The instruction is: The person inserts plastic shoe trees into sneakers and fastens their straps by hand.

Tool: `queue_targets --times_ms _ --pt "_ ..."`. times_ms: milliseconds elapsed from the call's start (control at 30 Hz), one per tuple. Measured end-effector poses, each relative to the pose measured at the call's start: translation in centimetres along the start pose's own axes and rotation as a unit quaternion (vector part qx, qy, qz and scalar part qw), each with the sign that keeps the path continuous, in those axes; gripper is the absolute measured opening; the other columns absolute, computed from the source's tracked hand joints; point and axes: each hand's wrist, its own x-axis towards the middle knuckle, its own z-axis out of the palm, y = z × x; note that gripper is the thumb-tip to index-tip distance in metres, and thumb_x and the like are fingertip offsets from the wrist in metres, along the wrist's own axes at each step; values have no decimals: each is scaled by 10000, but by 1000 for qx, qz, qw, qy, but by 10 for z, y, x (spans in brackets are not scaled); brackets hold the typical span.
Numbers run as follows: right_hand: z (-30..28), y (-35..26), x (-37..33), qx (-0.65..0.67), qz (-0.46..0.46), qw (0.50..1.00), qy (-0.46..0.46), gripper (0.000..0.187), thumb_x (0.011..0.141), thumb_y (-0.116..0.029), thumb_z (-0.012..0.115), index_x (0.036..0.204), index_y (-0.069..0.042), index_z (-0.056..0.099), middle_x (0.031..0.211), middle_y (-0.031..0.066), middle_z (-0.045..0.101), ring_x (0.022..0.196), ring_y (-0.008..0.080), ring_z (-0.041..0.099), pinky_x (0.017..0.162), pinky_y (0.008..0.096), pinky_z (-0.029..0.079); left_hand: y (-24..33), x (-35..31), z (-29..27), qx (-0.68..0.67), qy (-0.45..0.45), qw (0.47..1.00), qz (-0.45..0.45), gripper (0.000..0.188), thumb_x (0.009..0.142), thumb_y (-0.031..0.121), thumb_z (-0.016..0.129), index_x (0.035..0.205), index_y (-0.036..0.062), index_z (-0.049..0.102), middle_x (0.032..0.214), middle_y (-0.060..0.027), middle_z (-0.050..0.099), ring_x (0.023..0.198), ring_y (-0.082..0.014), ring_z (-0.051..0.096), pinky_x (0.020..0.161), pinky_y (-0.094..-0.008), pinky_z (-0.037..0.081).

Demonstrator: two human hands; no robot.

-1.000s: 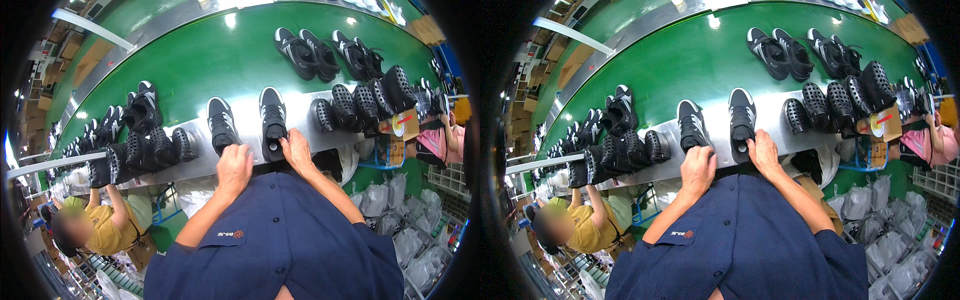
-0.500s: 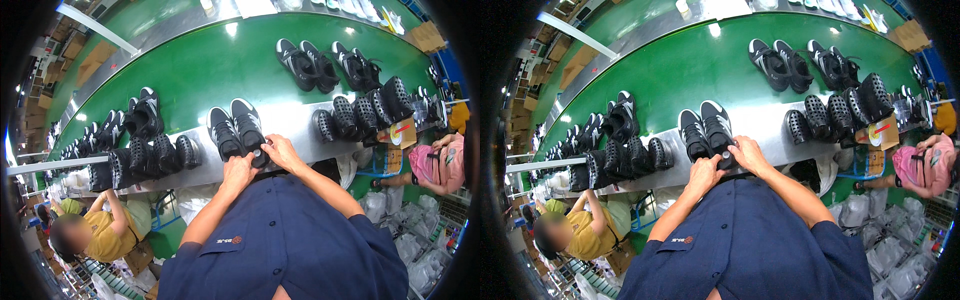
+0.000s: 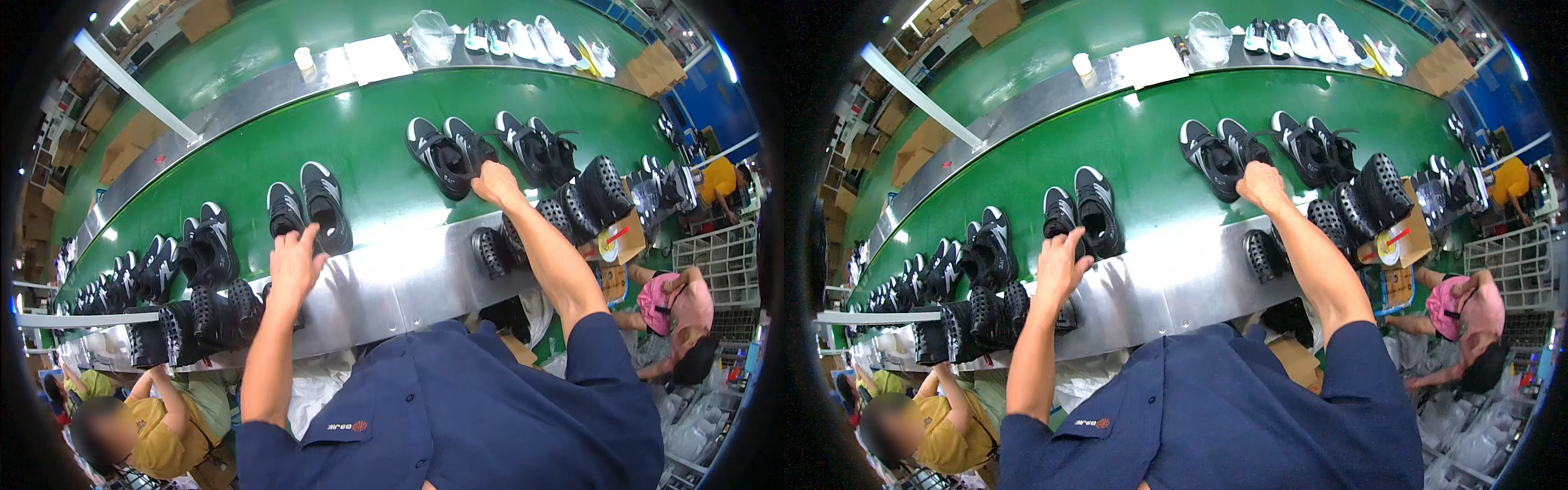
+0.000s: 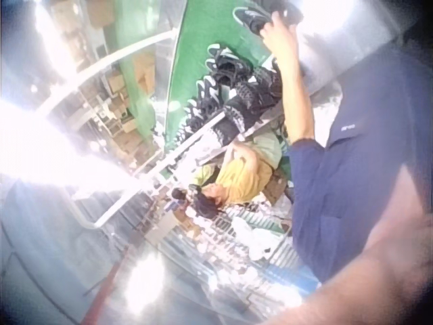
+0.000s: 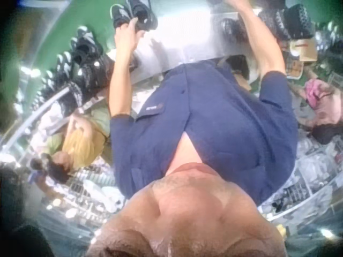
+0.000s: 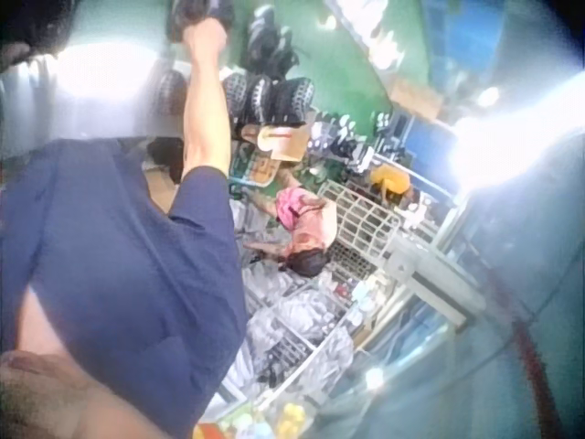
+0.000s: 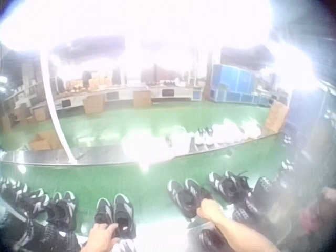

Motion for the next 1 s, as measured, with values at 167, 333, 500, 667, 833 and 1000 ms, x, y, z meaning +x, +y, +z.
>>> queue_targets --times_ms 167,333,500,667,833,1000 --pt "33 23 61 -110 32 993 -31 421 836 -272 561 1093 25 711 1180 265 665 1147 415 621 984 484 463 -22 -77 42 -221 32 975 -3 436 845 216 748 1239 67 633 973 -201 702 898 -366 677 790 -436 536" --pt "50 21 106 86 -17 996 -20 477 779 -330 643 936 119 681 991 335 668 980 461 665 862 458 517 -26 -166 80 -310 11 937 -161 322 844 139 727 1141 22 683 894 -191 717 807 -318 702 743 -394 548" --pt "46 0 102 -78 -41 994 -58 461 739 -308 743 1035 46 719 1109 279 683 1061 416 666 922 472 537 0 -190 82 -349 50 906 -235 288 843 100 724 1114 6 691 877 -166 716 755 -261 700 711 -363 551" --pt "29 -53 63 -67 -60 995 -31 420 745 -263 728 1031 44 721 1109 275 686 1053 430 666 915 478 536 22 -144 69 -305 118 940 -97 256 866 142 706 1095 30 687 1004 -168 698 941 -340 667 851 -409 523" --pt "24 -82 -42 29 -64 992 -102 349 731 -264 707 902 38 725 1026 308 686 1019 453 664 894 506 525 32 -86 77 -128 143 972 -137 519 842 137 731 1323 61 549 1312 -303 515 1165 -466 535 949 -484 488" --pt "58 -69 -131 37 -37 992 -114 332 734 -280 672 860 22 727 909 298 691 912 462 675 837 509 530 24 2 23 -42 20 991 -124 788 744 335 846 1436 222 485 1381 -245 466 1233 -419 485 1020 -465 462"
